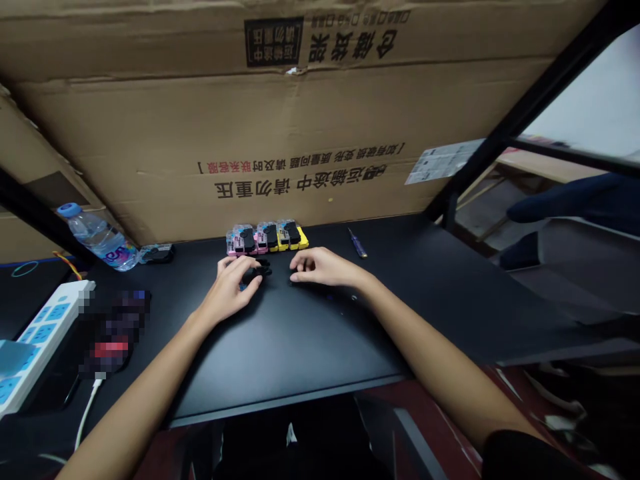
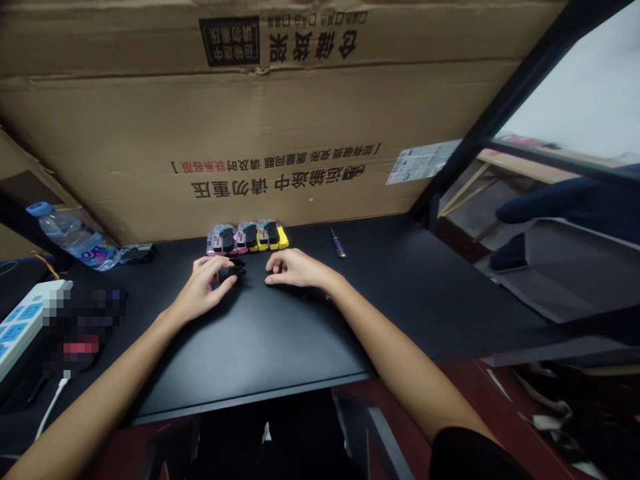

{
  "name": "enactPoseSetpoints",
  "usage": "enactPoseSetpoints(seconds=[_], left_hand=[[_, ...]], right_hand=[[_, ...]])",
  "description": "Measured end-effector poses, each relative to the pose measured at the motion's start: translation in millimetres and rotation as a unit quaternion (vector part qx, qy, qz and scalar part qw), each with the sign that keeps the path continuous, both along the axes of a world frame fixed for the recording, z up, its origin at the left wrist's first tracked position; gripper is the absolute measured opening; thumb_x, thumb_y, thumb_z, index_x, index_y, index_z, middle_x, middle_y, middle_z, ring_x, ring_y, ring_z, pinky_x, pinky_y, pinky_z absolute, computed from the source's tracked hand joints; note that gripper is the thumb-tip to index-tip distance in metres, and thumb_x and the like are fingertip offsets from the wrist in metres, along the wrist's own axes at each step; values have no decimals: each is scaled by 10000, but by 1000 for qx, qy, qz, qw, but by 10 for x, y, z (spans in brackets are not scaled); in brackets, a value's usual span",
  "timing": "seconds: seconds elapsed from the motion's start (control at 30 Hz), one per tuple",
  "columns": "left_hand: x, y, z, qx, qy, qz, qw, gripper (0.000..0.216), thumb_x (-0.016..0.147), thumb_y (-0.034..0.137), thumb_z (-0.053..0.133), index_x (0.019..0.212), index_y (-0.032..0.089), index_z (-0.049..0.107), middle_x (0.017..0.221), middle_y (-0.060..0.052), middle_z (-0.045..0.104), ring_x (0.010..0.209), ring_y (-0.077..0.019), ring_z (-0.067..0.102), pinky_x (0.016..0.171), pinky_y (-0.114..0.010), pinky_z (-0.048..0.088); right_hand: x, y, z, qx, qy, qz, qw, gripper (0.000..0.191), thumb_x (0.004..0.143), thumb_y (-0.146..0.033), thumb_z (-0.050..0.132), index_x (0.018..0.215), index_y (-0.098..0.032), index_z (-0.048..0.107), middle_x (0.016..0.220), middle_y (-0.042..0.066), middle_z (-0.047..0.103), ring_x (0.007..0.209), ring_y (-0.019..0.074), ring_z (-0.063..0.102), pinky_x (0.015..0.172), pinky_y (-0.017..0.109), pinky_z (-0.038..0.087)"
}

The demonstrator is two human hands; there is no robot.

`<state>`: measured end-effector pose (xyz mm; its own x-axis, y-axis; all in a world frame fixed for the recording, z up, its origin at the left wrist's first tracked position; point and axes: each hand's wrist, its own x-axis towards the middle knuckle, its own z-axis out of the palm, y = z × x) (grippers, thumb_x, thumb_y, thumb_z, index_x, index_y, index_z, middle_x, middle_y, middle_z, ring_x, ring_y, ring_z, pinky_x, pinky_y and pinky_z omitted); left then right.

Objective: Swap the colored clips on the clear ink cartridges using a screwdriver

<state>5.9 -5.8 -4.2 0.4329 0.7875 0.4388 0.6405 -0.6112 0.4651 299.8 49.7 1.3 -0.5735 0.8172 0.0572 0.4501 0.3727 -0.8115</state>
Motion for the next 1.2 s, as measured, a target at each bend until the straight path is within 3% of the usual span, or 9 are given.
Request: enactPoseSetpoints(seconds=[0.2,0.37,0.57,0.93,1.2], left_hand=[[-4,-6,-33,-27,-48,-43,998,254,1050,291,594,1302,274,571,1286,-88,721,1193,-243,702,1030,-412,544],[-11,26,-60,-39,-101,-75,991,445,1026,232,635,1428,284,452,1296,-99,736,1246,-224,704,1115,-444,521],[5,10,-3,-67,-70,-57,994,298,1026,265,625,1324,266,611,1328,-85,746,1242,-252,713,1000,-406,590],[5,15,14,-66,-100,-76,990,266,1020,207,603,1282,258,598,1307,-78,745,1270,-234,699,1112,-432,547],[-13,8,1,-45,-58,-69,995,291,1016,170,598,1295,253,605,1307,-87,740,1237,-238,702,1018,-401,578]], right_hand=[[-116,-66,-33,17,5,8,1000,223,740,-378,896,839,-210,788,806,32,762,661,170,638,624,284,501],[-218,-119,15,19,60,-17,998,215,795,-395,841,836,-206,747,723,12,735,655,177,660,679,318,554],[-381,-246,62,91,161,-72,980,192,908,-393,744,993,-240,823,948,58,807,850,234,754,843,425,622],[-439,-348,92,135,148,-39,979,210,955,-349,699,1052,-238,849,1025,66,841,900,254,791,901,417,622],[-467,-366,40,133,152,-55,978,214,961,-326,682,1061,-248,854,1036,62,841,915,257,790,908,419,622]])
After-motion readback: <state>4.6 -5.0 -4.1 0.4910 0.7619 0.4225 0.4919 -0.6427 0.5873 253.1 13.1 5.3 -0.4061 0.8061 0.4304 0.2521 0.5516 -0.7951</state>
